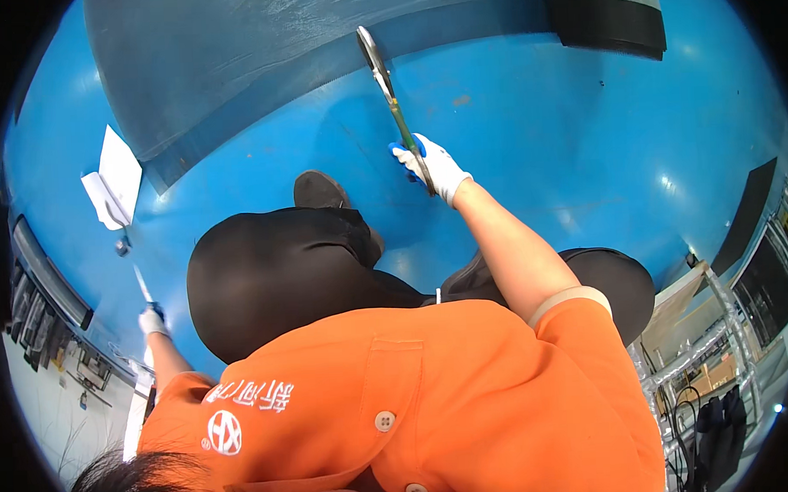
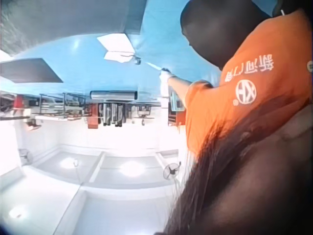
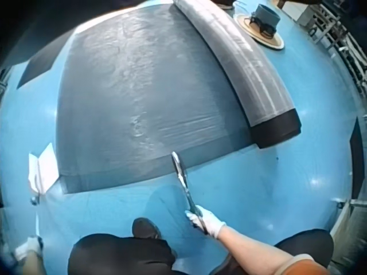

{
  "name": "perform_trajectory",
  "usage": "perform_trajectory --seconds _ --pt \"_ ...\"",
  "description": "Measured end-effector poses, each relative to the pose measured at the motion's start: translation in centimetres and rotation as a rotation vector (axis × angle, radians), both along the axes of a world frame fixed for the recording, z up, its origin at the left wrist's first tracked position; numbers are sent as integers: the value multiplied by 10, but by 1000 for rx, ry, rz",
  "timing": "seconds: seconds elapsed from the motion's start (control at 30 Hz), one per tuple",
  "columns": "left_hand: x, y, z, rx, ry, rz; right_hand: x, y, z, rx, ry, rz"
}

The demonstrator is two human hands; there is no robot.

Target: Measuring and cutting a large piece of blue flexible sheet material using scissors and a metal ruler.

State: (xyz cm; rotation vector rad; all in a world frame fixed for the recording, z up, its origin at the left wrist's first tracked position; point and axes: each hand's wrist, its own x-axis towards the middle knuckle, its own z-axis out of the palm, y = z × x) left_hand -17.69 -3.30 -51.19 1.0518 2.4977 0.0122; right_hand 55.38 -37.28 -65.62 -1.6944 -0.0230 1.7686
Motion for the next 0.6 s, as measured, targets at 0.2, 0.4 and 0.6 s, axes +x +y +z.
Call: perform_trajectory --seconds 0.2,0.4,0.6 --pt "45 -150 -84 -284 529 -394 -2 -1 -9 -23 -31 44" --pt "287 -117 -101 154 510 -821 -3 6 -19 -5 106 -119" --pt "566 -79 -118 393 -314 -1726 -3 6 -2 17 -13 -39"
